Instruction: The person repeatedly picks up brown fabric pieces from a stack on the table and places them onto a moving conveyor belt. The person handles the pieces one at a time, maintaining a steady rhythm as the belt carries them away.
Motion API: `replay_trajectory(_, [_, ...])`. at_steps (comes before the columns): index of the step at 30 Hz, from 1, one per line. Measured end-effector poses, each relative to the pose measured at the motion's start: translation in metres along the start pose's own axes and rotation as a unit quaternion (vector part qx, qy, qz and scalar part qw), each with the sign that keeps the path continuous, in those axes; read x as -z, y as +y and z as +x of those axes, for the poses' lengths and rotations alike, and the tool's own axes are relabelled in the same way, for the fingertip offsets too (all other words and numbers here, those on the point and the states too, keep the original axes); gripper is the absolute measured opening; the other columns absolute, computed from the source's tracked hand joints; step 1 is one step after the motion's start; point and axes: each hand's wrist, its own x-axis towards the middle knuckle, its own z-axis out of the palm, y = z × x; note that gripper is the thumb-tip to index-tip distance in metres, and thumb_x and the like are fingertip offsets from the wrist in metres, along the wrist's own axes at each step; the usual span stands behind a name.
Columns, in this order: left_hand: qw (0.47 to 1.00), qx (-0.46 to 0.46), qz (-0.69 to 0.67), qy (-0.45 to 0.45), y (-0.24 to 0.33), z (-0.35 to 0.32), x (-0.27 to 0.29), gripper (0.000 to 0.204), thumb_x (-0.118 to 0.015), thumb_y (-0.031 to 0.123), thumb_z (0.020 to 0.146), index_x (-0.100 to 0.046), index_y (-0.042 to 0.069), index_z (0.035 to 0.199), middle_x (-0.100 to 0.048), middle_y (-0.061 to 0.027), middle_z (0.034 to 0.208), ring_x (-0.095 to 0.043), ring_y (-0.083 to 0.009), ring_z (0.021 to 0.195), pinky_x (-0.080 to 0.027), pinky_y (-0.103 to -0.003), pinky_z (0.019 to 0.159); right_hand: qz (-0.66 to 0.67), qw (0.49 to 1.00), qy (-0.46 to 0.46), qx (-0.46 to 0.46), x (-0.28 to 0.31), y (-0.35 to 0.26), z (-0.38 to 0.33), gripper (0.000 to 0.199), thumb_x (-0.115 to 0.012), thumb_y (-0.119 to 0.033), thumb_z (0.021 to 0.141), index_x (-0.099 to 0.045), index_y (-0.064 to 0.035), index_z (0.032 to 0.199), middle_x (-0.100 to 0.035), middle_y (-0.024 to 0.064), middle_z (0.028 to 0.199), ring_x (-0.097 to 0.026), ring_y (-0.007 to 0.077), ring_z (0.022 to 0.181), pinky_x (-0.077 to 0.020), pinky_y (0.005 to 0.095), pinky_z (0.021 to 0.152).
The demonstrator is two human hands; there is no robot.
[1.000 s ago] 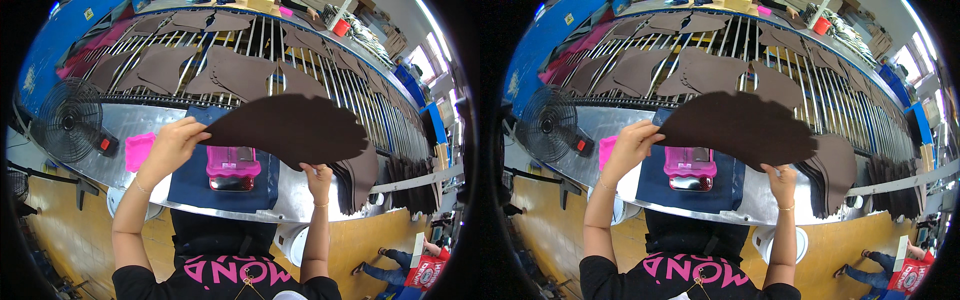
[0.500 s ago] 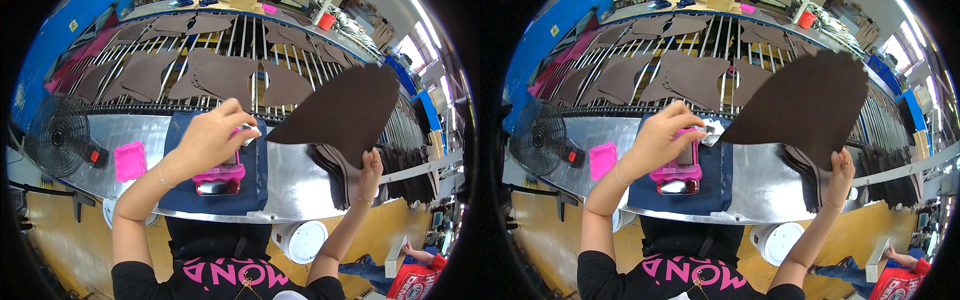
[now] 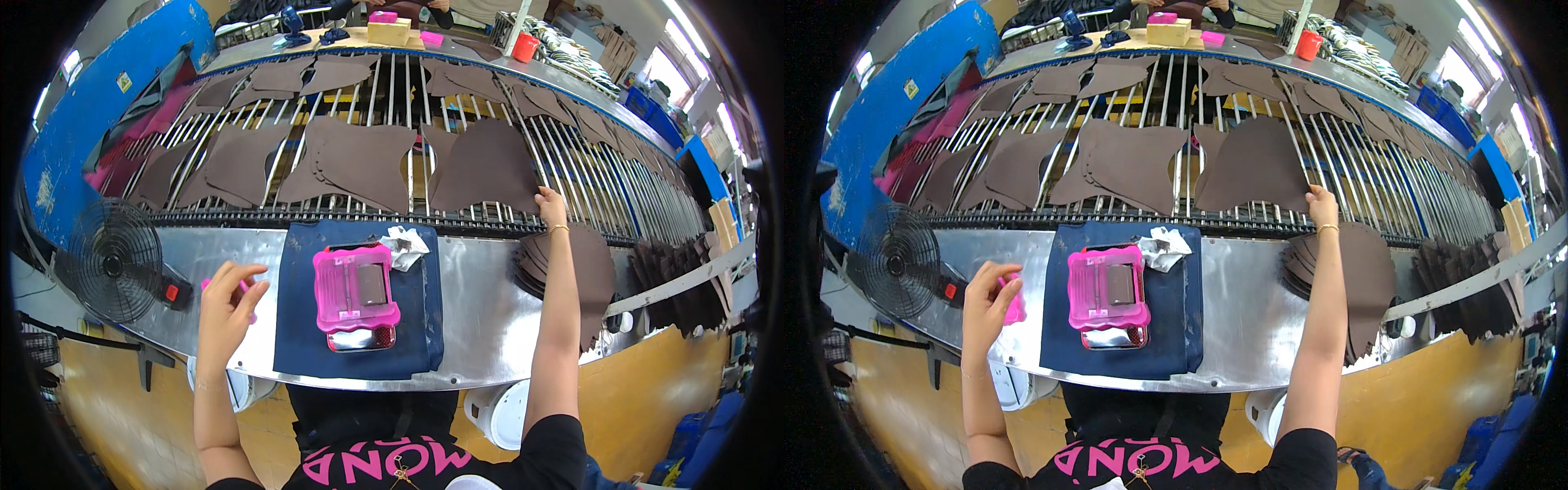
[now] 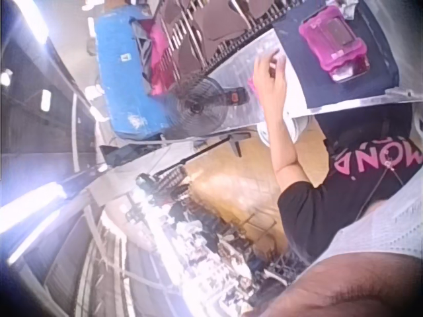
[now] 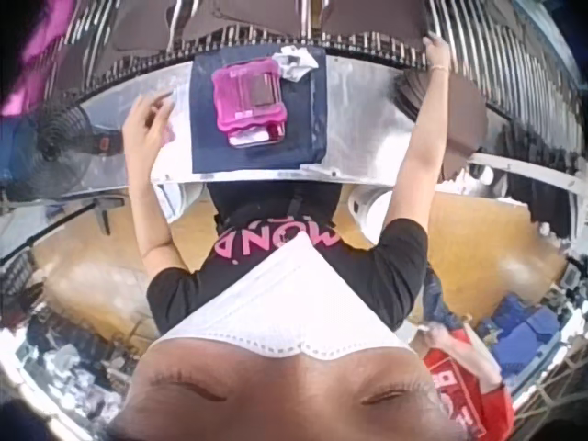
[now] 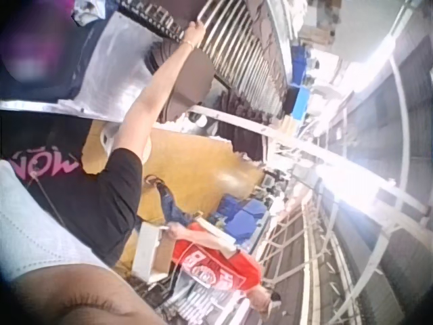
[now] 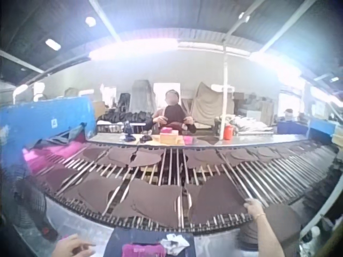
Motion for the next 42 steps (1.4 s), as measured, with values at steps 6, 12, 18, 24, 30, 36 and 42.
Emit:
replay_trajectory(6, [1.0, -0.011, -0.017, 0.023, -0.006, -0.001, -0.001, 0.016, -0.063, 0.004, 0.084, -0.065, -0.001, 0.099, -0.051, -0.0041, 0.077, -0.045, -0.0103, 0.062, -0.037, -0.025, 0.056, -0.119, 0.99, 0.072, -0.009, -0.005, -0.001, -0.006, 0.036, -0.07, -0.032, 0.08, -0.067, -0.0183, 0.113, -0.069, 0.0046, 0.102, -0.064, 0.0226, 0.099, -0.039, 0.0457, 0.087])
replay_trajectory(12, [0.988, 0.016, -0.138, 0.073, -0.025, -0.012, 0.008, 0.027, -0.044, 0.017, 0.101, -0.059, 0.003, 0.118, -0.048, 0.0024, 0.063, -0.038, -0.0015, 0.051, -0.029, -0.016, 0.049, -0.239, 0.962, 0.132, 0.007, 0.043, -0.06, -0.107, 0.029, -0.067, -0.035, 0.082, -0.066, -0.0226, 0.109, -0.063, -0.0007, 0.11, -0.058, 0.0218, 0.105, -0.0359, 0.0439, 0.087])
replay_trajectory(18, [0.97, -0.048, -0.228, 0.072, -0.006, 0.01, -0.034, 0.041, -0.044, 0.031, 0.101, -0.052, 0.0, 0.126, -0.046, 0.002, 0.054, -0.04, -0.0028, 0.047, -0.031, -0.017, 0.046, -0.394, 0.851, 0.238, -0.255, 0.126, 0.003, -0.23, 0.063, -0.07, -0.05, 0.077, -0.06, -0.007, 0.122, -0.056, 0.0153, 0.121, -0.054, 0.0371, 0.11, -0.0455, 0.046, 0.091])
replay_trajectory(24, [0.97, -0.055, -0.235, 0.027, -0.003, 0.014, -0.053, 0.04, -0.05, 0.03, 0.099, -0.052, 0.002, 0.127, -0.05, 0.0005, 0.058, -0.044, -0.0041, 0.05, -0.035, -0.017, 0.047, -0.303, 0.888, 0.164, -0.306, 0.156, 0.025, -0.251, 0.068, -0.075, -0.043, 0.075, -0.055, 0.0009, 0.123, -0.054, 0.0202, 0.121, -0.053, 0.0369, 0.112, -0.0437, 0.0422, 0.095])
replay_trajectory(30, [0.968, -0.027, -0.246, 0.034, -0.003, 0.0, -0.041, 0.034, -0.055, 0.019, 0.096, -0.053, 0.002, 0.126, -0.053, -0.0002, 0.067, -0.046, -0.0038, 0.052, -0.034, -0.018, 0.046, -0.301, 0.896, 0.203, -0.256, 0.144, -0.007, -0.251, 0.05, -0.074, -0.024, 0.078, -0.053, 0.0024, 0.115, -0.061, 0.0229, 0.111, -0.06, 0.0391, 0.101, -0.0471, 0.0437, 0.088])
replay_trajectory(36, [0.972, -0.006, -0.235, 0.017, -0.007, -0.006, -0.025, 0.027, -0.056, 0.012, 0.095, -0.058, 0.003, 0.121, -0.055, -0.0011, 0.069, -0.047, -0.0037, 0.055, -0.035, -0.017, 0.048, -0.055, 0.973, 0.156, -0.16, 0.143, -0.102, -0.258, 0.028, -0.048, -0.014, 0.098, -0.045, -0.0017, 0.122, -0.065, 0.0176, 0.087, -0.064, 0.0208, 0.047, -0.0446, 0.0258, 0.034])
replay_trajectory(42, [0.976, -0.081, -0.197, 0.038, 0.007, 0.014, -0.047, 0.034, -0.064, 0.009, 0.089, -0.058, 0.001, 0.123, -0.06, -0.0077, 0.099, -0.061, -0.0111, 0.071, -0.051, -0.019, 0.062, 0.248, 0.965, 0.064, 0.047, 0.113, -0.191, -0.254, 0.023, -0.052, -0.018, 0.098, -0.047, -0.0011, 0.113, -0.063, 0.0085, 0.079, -0.058, 0.0129, 0.046, -0.0408, 0.0198, 0.034])
